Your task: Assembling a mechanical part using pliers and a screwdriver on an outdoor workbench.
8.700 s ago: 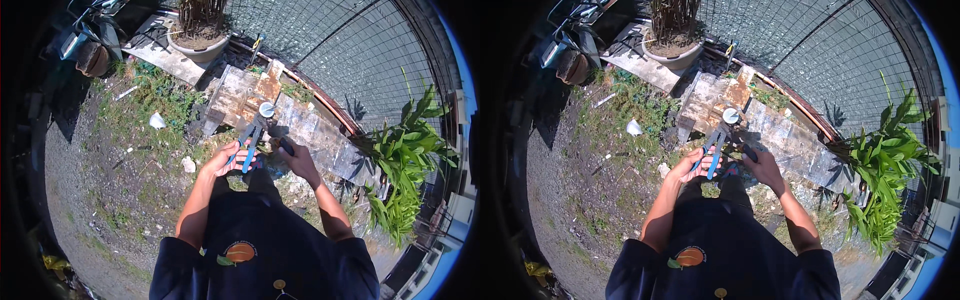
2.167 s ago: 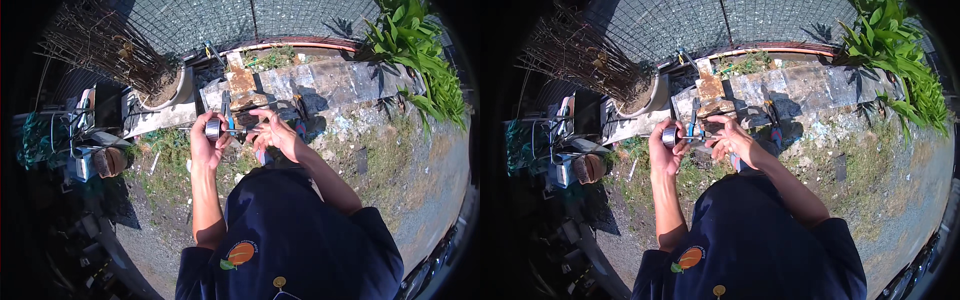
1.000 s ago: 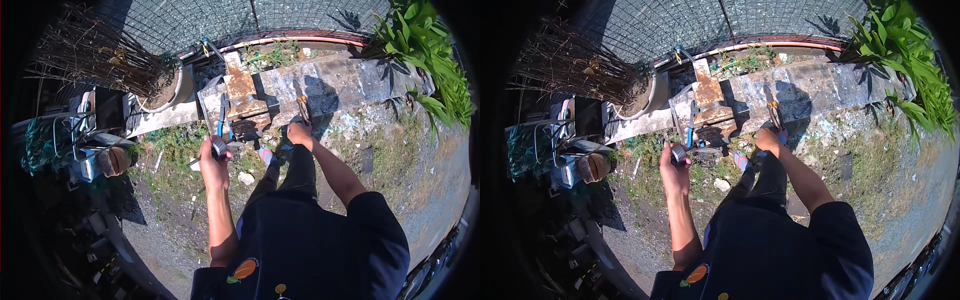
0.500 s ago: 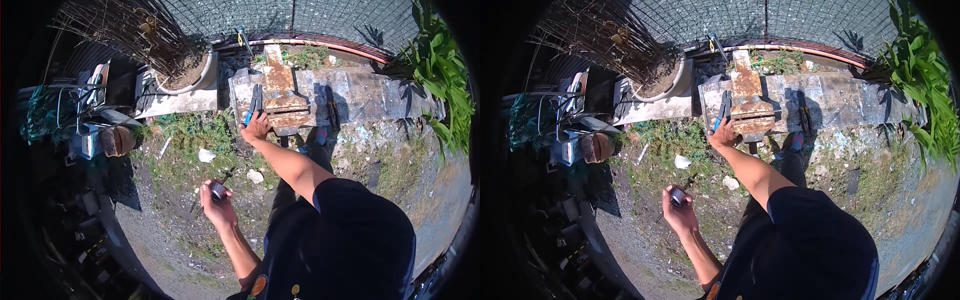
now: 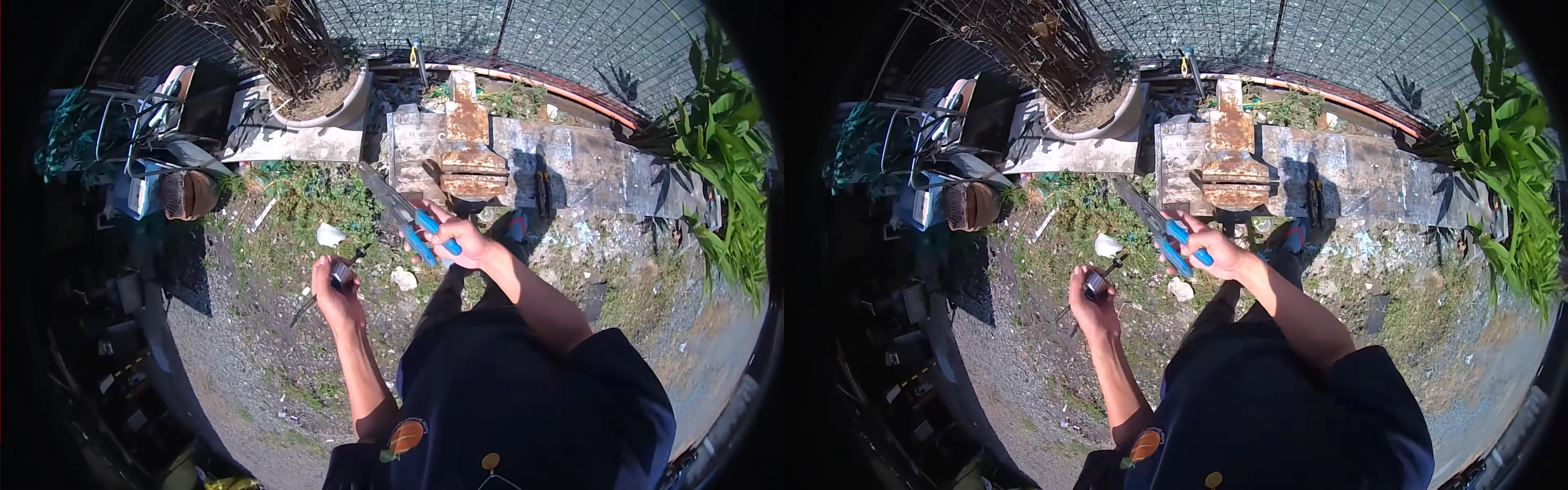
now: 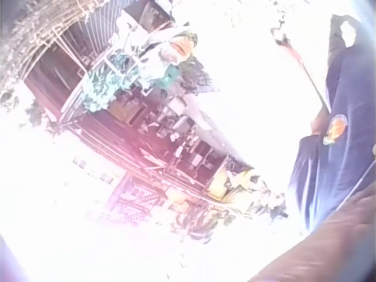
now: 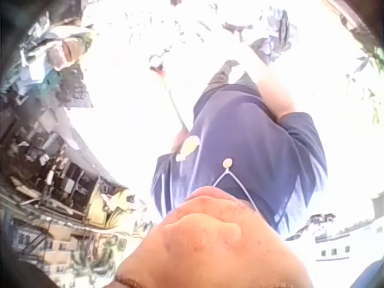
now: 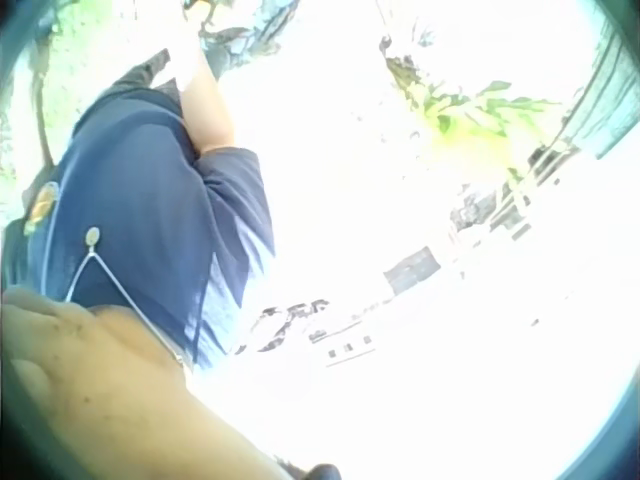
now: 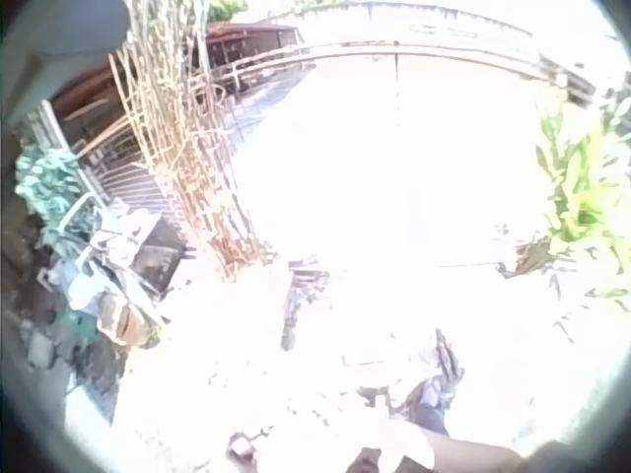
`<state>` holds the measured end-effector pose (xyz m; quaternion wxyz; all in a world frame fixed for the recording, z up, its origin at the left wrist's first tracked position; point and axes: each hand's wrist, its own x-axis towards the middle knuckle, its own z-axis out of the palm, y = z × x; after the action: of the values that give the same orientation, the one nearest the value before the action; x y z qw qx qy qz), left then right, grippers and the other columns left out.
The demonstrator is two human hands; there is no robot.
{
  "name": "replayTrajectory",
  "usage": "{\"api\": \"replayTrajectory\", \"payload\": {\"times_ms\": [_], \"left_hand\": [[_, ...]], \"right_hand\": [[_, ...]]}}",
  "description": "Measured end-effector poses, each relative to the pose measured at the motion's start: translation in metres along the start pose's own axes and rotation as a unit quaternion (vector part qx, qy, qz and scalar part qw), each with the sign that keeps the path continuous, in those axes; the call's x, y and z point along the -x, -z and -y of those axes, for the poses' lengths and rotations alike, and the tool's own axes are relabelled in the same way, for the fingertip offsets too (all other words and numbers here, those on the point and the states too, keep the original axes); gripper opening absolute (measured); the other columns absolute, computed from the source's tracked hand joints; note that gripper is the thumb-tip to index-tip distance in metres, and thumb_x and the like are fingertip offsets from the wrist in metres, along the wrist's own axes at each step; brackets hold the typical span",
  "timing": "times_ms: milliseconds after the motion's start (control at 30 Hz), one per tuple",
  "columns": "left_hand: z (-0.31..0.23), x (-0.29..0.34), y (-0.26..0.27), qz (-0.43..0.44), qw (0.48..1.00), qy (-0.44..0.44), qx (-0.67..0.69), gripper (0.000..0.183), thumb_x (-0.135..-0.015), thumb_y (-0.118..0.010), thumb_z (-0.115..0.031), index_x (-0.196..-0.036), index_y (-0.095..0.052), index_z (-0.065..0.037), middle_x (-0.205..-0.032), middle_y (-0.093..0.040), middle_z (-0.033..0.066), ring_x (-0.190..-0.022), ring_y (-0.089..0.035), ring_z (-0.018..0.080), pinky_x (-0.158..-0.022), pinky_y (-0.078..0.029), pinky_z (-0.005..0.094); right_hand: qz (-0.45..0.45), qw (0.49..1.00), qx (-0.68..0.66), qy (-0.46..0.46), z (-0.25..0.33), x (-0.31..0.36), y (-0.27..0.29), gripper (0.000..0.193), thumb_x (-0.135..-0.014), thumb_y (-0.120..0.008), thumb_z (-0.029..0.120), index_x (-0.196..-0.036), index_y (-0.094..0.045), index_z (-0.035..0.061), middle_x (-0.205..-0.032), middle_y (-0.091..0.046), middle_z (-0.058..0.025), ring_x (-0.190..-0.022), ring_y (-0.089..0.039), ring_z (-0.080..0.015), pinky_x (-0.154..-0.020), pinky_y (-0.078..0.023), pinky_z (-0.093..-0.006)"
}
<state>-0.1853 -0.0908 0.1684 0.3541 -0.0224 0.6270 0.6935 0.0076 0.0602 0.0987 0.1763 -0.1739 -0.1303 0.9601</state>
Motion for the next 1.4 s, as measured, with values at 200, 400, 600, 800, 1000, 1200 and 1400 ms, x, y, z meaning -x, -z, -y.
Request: {"api": "replayTrajectory", "payload": {"times_ms": [200, 400, 600, 800, 1000, 1200, 1400], "left_hand": [[-0.004, -0.005, -0.056, 0.065, 0.998, -0.005, 0.005, 0.022, -0.104, -0.060, -0.032, -0.103, -0.067, -0.011, -0.088, -0.068, 0.0025, -0.069, -0.060, 0.0087, -0.054, -0.045, 0.0211], [0.006, 0.003, -0.094, 0.125, 0.992, -0.018, -0.005, 0.021, -0.105, -0.056, -0.028, -0.100, -0.063, -0.009, -0.084, -0.058, 0.0035, -0.070, -0.052, 0.0107, -0.058, -0.046, 0.0255], [0.027, 0.011, -0.125, 0.193, 0.972, -0.071, -0.111, 0.020, -0.104, -0.054, -0.025, -0.100, -0.061, -0.007, -0.080, -0.055, 0.0023, -0.067, -0.049, 0.0103, -0.058, -0.044, 0.0254], [0.046, 0.008, -0.137, 0.181, 0.941, -0.228, -0.171, 0.013, -0.098, -0.055, -0.018, -0.099, -0.056, -0.005, -0.072, -0.054, 0.0019, -0.060, -0.047, 0.0125, -0.057, -0.042, 0.0285], [0.039, 0.024, -0.152, 0.150, 0.901, -0.330, -0.238, 0.014, -0.091, -0.058, -0.014, -0.099, -0.049, -0.005, -0.068, -0.055, 0.0035, -0.056, -0.049, 0.0156, -0.057, -0.043, 0.0322], [0.030, 0.033, -0.154, 0.166, 0.876, -0.362, -0.271, 0.017, -0.091, -0.057, -0.015, -0.098, -0.045, -0.006, -0.069, -0.058, 0.0063, -0.057, -0.051, 0.0163, -0.058, -0.045, 0.0326], [0.037, 0.027, -0.150, 0.172, 0.895, -0.318, -0.260, 0.013, -0.090, -0.054, -0.012, -0.095, -0.043, -0.007, -0.083, -0.050, 0.0065, -0.068, -0.044, 0.0173, -0.065, -0.042, 0.0352]], "right_hand": [[0.104, 0.990, 0.049, -0.085, 0.019, 0.078, -0.035, 0.064, -0.087, -0.055, 0.000, -0.150, -0.046, 0.0066, -0.124, -0.062, -0.0182, -0.098, -0.064, -0.0302, -0.084, -0.055, -0.0418], [-0.138, 0.900, 0.398, 0.114, -0.015, 0.105, -0.042, 0.058, -0.092, -0.065, 0.008, -0.148, -0.049, 0.0083, -0.118, -0.066, -0.0140, -0.092, -0.065, -0.0273, -0.087, -0.053, -0.0386], [-0.227, 0.733, 0.588, 0.258, -0.018, 0.116, -0.039, 0.044, -0.096, -0.064, 0.010, -0.138, -0.054, 0.0009, -0.111, -0.067, -0.0133, -0.086, -0.063, -0.0289, -0.081, -0.051, -0.0378], [-0.234, 0.712, 0.615, 0.244, -0.014, 0.125, -0.035, 0.031, -0.095, -0.064, 0.011, -0.123, -0.060, -0.0022, -0.100, -0.063, -0.0156, -0.080, -0.060, -0.0336, -0.074, -0.050, -0.0422], [-0.279, 0.627, 0.697, 0.208, -0.016, 0.116, -0.021, 0.018, -0.095, -0.065, 0.011, -0.108, -0.062, -0.0016, -0.094, -0.060, -0.0159, -0.073, -0.057, -0.0352, -0.068, -0.049, -0.0450], [-0.230, 0.625, 0.649, 0.369, -0.005, 0.118, -0.057, 0.014, -0.095, -0.063, 0.010, -0.104, -0.061, -0.0007, -0.095, -0.061, -0.0171, -0.071, -0.057, -0.0365, -0.064, -0.048, -0.0461], [-0.272, 0.614, 0.705, 0.227, 0.004, 0.112, -0.047, 0.013, -0.092, -0.063, 0.007, -0.101, -0.058, -0.0004, -0.096, -0.062, -0.0188, -0.072, -0.059, -0.0388, -0.066, -0.048, -0.0471]]}}
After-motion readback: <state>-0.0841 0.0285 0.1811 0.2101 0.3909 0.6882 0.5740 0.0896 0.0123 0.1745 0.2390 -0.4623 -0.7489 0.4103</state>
